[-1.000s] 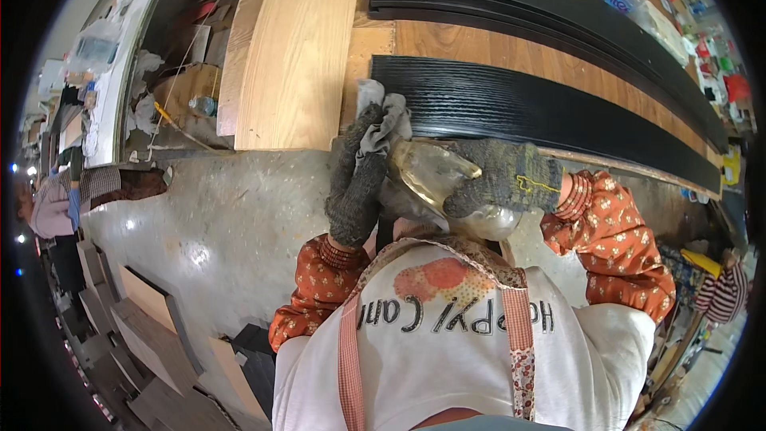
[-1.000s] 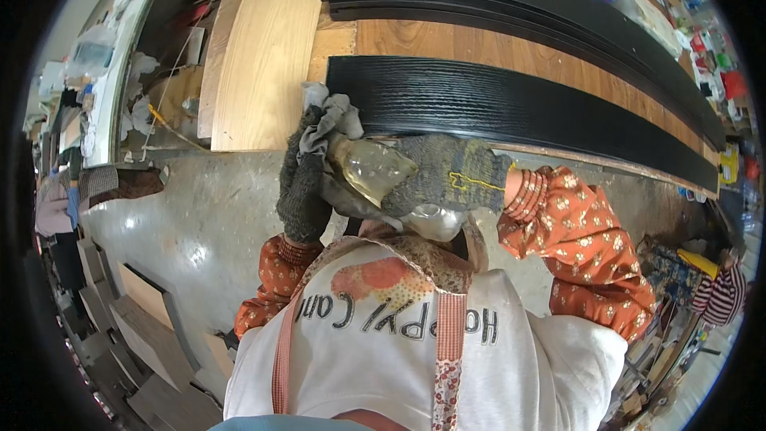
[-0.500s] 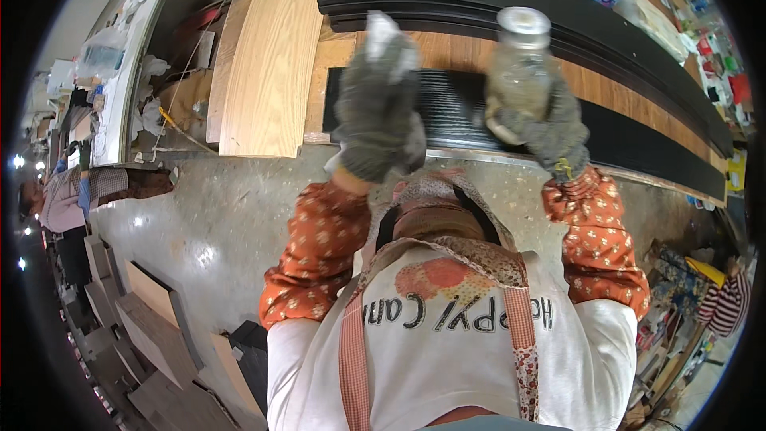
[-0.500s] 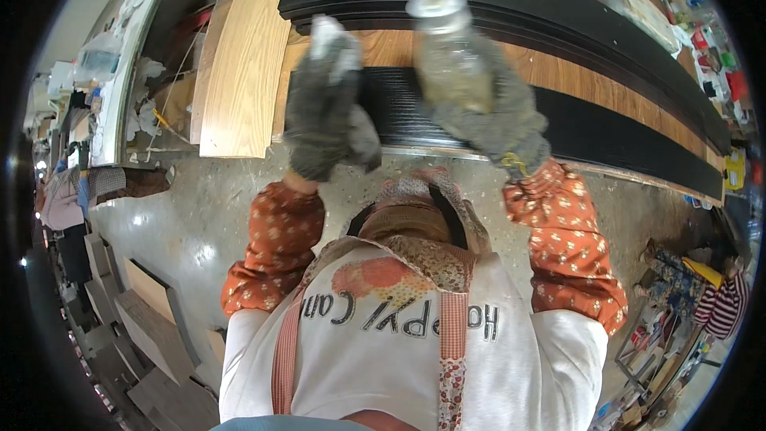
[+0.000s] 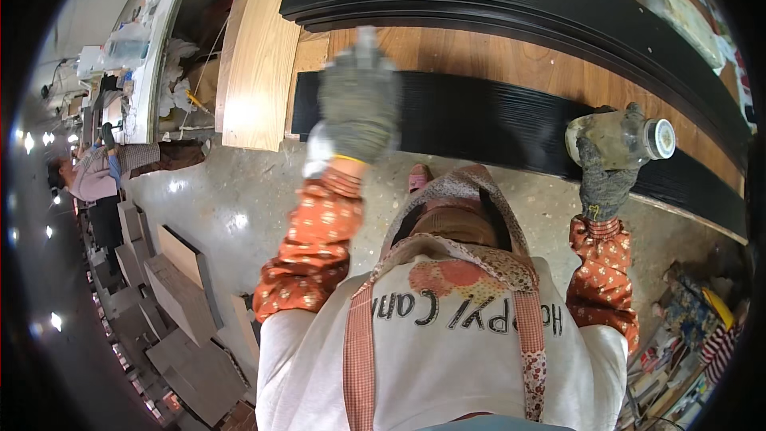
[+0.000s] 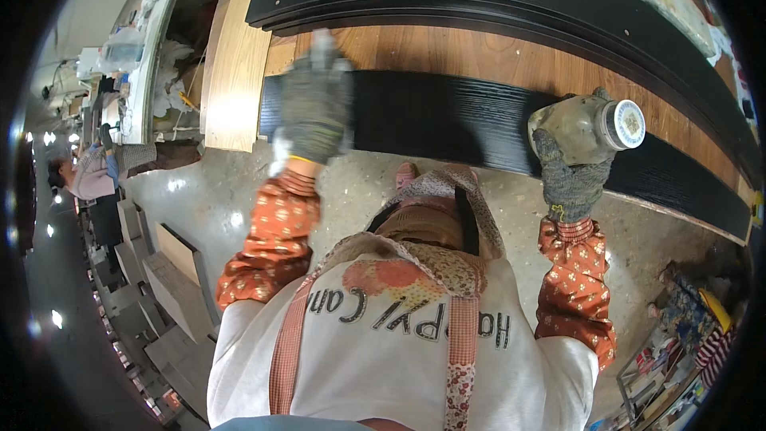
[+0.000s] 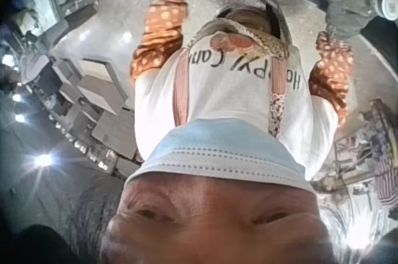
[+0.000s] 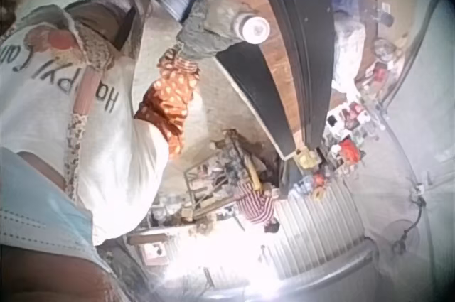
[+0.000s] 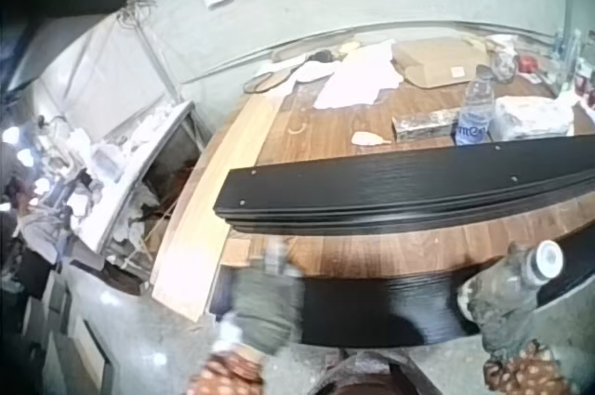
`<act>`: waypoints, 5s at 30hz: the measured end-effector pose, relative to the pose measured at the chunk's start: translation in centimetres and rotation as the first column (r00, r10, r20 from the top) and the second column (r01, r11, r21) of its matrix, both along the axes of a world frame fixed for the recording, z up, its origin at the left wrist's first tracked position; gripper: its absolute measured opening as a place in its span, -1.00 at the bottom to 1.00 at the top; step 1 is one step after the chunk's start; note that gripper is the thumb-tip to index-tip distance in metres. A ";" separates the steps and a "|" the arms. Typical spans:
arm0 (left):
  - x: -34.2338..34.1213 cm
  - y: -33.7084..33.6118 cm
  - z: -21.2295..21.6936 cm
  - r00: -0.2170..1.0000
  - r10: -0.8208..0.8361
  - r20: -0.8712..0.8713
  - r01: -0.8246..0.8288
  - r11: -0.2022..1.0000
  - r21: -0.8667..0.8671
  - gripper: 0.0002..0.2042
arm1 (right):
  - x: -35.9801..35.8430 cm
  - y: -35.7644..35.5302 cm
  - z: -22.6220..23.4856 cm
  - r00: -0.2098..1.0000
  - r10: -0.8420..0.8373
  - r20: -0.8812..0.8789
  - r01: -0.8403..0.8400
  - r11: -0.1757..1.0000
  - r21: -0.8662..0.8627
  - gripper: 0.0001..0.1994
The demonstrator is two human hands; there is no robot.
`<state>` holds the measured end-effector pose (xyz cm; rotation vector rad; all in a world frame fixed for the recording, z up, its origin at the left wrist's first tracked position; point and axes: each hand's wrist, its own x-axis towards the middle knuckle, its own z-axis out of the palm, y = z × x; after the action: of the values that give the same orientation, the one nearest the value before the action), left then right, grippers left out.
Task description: The person is cleaning and polishing long black wooden furniture components on a workbench using a cloth and liquid from a bottle.
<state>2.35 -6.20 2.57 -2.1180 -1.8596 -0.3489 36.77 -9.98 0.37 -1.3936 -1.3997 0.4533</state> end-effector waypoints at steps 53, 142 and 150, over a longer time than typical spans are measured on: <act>-11.6 -7.5 -1.6 0.980 -0.122 0.156 0.151 0.970 -0.192 -0.22 | -12.7 3.4 0.9 0.952 0.264 0.158 -0.254 0.964 -0.077 -0.38; -9.5 -18.1 -2.0 -0.395 0.201 0.896 0.084 0.980 -0.182 -0.46 | -19.8 -0.1 5.2 0.138 0.974 -0.178 -0.742 -0.017 -0.671 -0.37; -10.2 -17.7 -2.3 0.015 -0.011 1.000 0.223 0.975 0.007 -0.47 | -19.7 0.8 5.2 0.080 0.966 -0.247 -0.748 -0.105 -0.655 -0.46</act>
<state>-7.88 -23.88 0.25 -2.1982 -2.2387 -2.4622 17.11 -9.16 5.60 -0.6752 -2.5882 1.9171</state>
